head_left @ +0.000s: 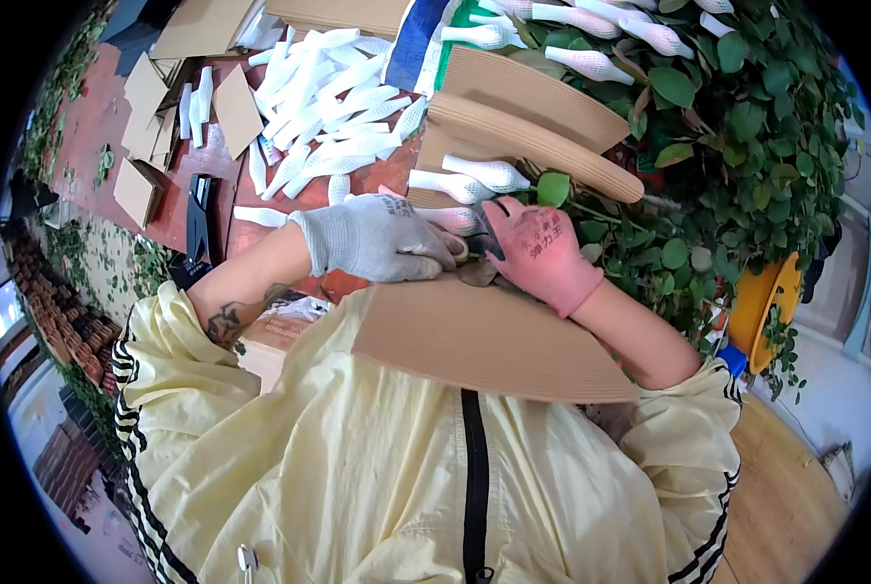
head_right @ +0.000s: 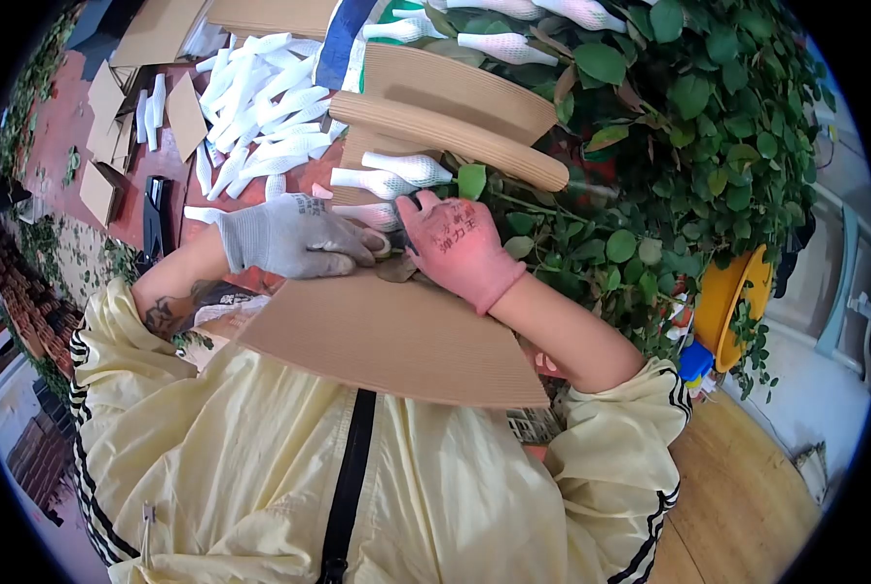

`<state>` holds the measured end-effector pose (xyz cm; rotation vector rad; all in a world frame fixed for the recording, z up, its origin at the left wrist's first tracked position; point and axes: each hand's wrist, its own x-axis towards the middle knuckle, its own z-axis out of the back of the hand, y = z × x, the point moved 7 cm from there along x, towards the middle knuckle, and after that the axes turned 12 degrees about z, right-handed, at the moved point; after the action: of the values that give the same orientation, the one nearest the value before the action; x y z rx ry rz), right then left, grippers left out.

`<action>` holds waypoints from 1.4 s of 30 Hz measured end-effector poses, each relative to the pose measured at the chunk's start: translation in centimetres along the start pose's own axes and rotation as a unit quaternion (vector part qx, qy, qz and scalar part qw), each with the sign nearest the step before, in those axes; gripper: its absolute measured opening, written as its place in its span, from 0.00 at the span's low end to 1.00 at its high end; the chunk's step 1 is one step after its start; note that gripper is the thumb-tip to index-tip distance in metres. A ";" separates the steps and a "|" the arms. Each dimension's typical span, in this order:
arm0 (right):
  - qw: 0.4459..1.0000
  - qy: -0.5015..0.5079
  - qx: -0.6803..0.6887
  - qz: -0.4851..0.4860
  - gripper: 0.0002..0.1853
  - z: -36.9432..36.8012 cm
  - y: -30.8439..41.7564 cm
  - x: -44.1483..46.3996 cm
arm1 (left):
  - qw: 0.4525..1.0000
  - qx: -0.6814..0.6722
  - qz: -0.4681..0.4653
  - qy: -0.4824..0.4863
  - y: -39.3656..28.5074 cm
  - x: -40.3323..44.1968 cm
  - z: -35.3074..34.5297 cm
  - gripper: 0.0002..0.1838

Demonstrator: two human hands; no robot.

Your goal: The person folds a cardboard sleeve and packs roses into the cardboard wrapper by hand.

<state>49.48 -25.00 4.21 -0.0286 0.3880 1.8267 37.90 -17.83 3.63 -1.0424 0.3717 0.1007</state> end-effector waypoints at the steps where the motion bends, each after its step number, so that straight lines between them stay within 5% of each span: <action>1: 0.999 -0.031 -0.003 0.029 0.24 0.0 0.0 0.2 | 1.000 0.004 -0.023 -0.012 0.1 0.0 -0.1 0.15; 9: 0.997 -0.022 -0.015 0.074 0.25 -0.6 0.8 -0.1 | 1.000 -0.012 0.008 0.005 -0.7 -0.3 0.3 0.15; 12: 0.998 0.011 0.018 0.067 0.24 -0.6 0.6 -0.3 | 0.992 0.109 0.040 -0.045 -1.7 -0.7 1.7 0.17; 14: 0.998 0.017 0.009 0.059 0.21 -0.9 0.7 -0.4 | 0.960 0.170 0.074 -0.207 -1.8 -0.6 3.5 0.18; 17: 0.999 0.017 -0.001 0.049 0.20 -1.1 0.7 -0.5 | 0.929 0.286 0.171 -0.158 3.1 0.8 0.5 0.17; 21: 0.999 0.019 -0.007 0.034 0.21 -2.0 0.3 -0.5 | 0.936 0.288 0.080 -0.185 2.0 -0.4 1.8 0.09; 23: 0.999 0.031 0.007 0.029 0.19 -2.5 0.1 -0.3 | 0.935 0.246 0.085 -0.240 3.1 -1.9 3.2 0.09; 25: 1.000 0.012 0.010 0.027 0.16 -2.4 0.1 -0.4 | 0.928 0.248 0.184 -0.209 5.1 -3.6 4.5 0.14; 29: 0.999 -0.014 0.004 0.043 0.11 -1.4 0.5 -0.3 | 0.922 0.218 0.164 -0.275 0.4 -4.5 7.7 0.18; 31: 0.999 -0.003 -0.003 0.049 0.11 -1.2 0.8 -0.1 | 0.959 0.170 0.026 -0.227 -2.9 -2.6 6.3 0.17; 33: 0.997 0.060 -0.022 0.035 0.19 -2.1 0.5 0.0 | 0.975 0.149 0.036 -0.159 -3.4 0.4 4.1 0.16; 39: 0.997 -0.057 0.002 0.060 0.14 2.0 1.0 -1.5 | 0.986 0.138 0.056 -0.074 0.2 2.7 1.2 0.15; 41: 0.989 0.015 0.061 0.131 0.12 1.8 2.2 -1.3 | 0.984 0.138 0.093 -0.055 0.0 2.6 1.7 0.15; 42: 0.989 0.070 0.096 0.091 0.14 1.5 1.8 -0.5 | 0.982 0.141 0.122 -0.034 0.0 2.7 1.8 0.16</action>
<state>48.16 -25.49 6.18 0.0131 0.6831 1.9649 40.84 -16.52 3.51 -0.7087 0.4368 0.2935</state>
